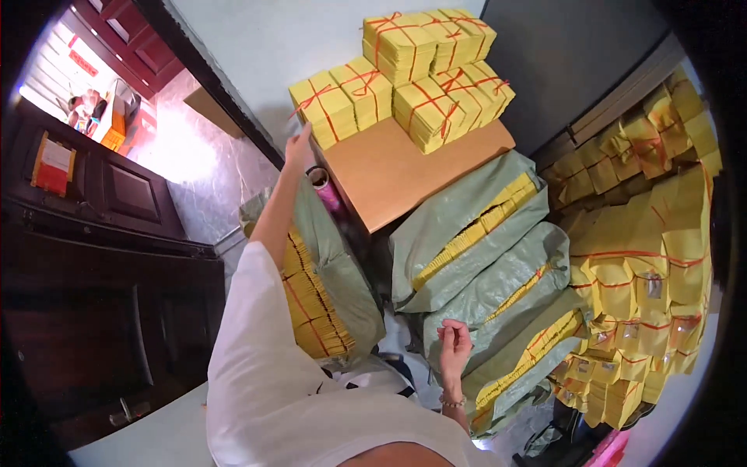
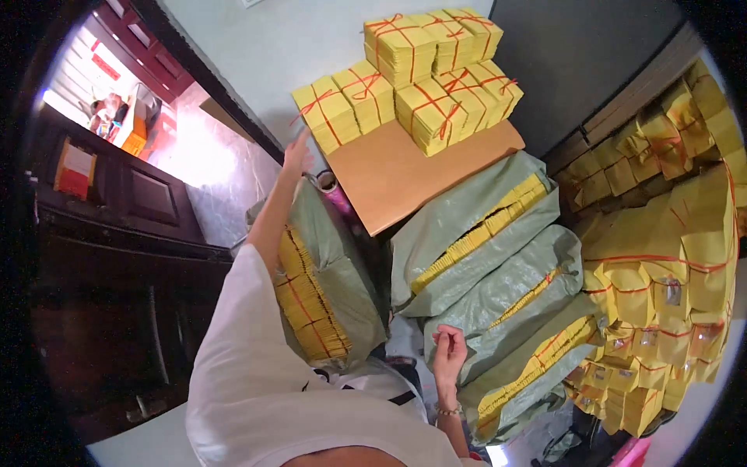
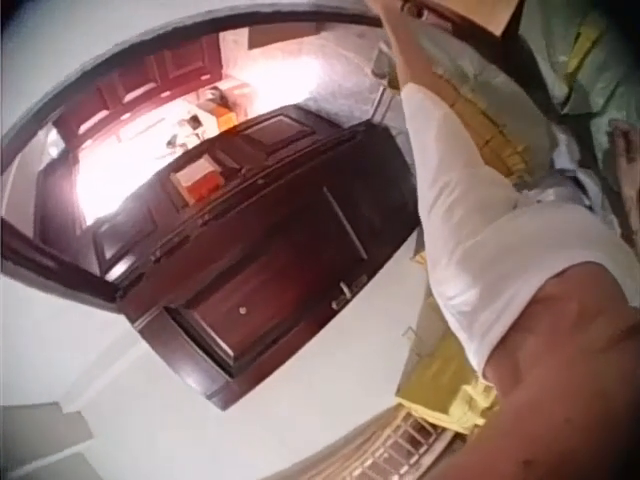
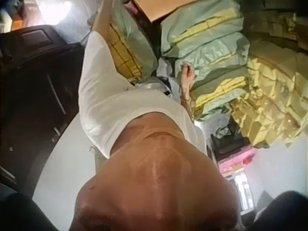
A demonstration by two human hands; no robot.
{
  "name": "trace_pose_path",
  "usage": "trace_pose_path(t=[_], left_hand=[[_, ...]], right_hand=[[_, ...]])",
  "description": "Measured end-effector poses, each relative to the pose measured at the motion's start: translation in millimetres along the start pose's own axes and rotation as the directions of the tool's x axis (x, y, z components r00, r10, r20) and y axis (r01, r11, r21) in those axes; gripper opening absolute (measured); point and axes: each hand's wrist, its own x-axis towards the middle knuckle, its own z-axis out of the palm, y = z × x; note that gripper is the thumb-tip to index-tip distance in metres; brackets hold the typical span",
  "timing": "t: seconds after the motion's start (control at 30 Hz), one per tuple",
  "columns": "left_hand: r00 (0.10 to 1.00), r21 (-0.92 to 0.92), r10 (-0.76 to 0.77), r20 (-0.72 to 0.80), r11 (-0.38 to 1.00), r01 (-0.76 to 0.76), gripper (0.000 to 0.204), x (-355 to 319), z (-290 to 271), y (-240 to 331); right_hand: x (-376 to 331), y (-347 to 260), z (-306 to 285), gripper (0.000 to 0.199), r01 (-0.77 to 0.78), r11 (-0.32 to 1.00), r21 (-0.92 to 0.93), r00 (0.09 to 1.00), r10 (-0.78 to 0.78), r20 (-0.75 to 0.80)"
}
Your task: The recorder is moving bundles of yellow paper from large green sacks and organizing them on a table and into other bags.
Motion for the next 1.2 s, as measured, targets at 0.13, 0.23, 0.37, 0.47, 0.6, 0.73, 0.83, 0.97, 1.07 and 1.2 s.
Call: trace_pose_path(t=[0.13, 0.23, 0.37, 0.47, 0.6, 0.73, 0.83, 0.97, 1.07, 1.2], left_hand=[[0.995, 0.09, -0.105, 0.001, 0.99, 0.104, 0.077, 37.6, 17.7, 19.1], [0.999, -0.01, 0.026, 0.028, 1.0, -0.026, 0.082, 55.7, 28.9, 20.3], [0.983, 0.097, 0.06, -0.175, 0.994, -0.044, 0.082, 90.0, 36.9, 17.6], [0.974, -0.072, 0.106, -0.2, 0.99, -0.122, 0.075, 113.1, 39.8, 17.2], [0.996, -0.262, 0.064, -0.059, 0.962, -0.078, 0.056, 139.1, 29.3, 22.3], [0.989, -0.35, 0.079, 0.127, 0.936, -0.03, 0.054, 154.3, 27.8, 14.8], [0.992, -0.284, 0.126, -0.016, 0.951, -0.125, 0.063, 153.5, 30.0, 5.8], [0.999, -0.193, 0.0, -0.036, 0.981, -0.007, 0.074, 119.1, 16.5, -7.1], [0.949, -0.151, -0.187, -0.252, 0.977, 0.153, 0.086, 83.9, 7.4, -17.6], [0.964, -0.469, -0.192, 0.184, 0.845, 0.258, 0.084, 75.5, -1.9, -15.6]], right_hand=[[20.9, -4.5, 21.0, 0.011, -0.009, 0.998, -0.064, 0.998, 0.014, 0.066], [31.7, -6.2, 28.9, 0.012, 0.011, 0.99, -0.143, 0.995, 0.004, 0.101], [42.7, -3.5, 33.5, 0.013, 0.0, 0.984, -0.178, 0.996, 0.015, 0.084], [55.2, 2.4, 41.4, 0.013, -0.03, 0.983, -0.184, 0.994, 0.049, 0.101], [86.1, 9.9, 67.8, 0.014, 0.107, 0.968, -0.229, 0.964, -0.044, 0.261], [113.8, 3.5, 96.3, 0.013, 0.178, 0.945, -0.274, 0.947, -0.088, 0.31], [125.4, -2.9, 117.4, 0.013, 0.221, 0.934, -0.279, 0.932, -0.118, 0.343], [140.4, -6.2, 147.4, 0.012, 0.246, 0.921, -0.302, 0.899, -0.101, 0.427], [168.9, -5.0, 175.1, 0.013, 0.339, 0.897, -0.285, 0.845, -0.157, 0.51], [223.5, -8.4, 217.9, 0.019, 0.343, 0.894, -0.287, 0.807, -0.125, 0.577]])
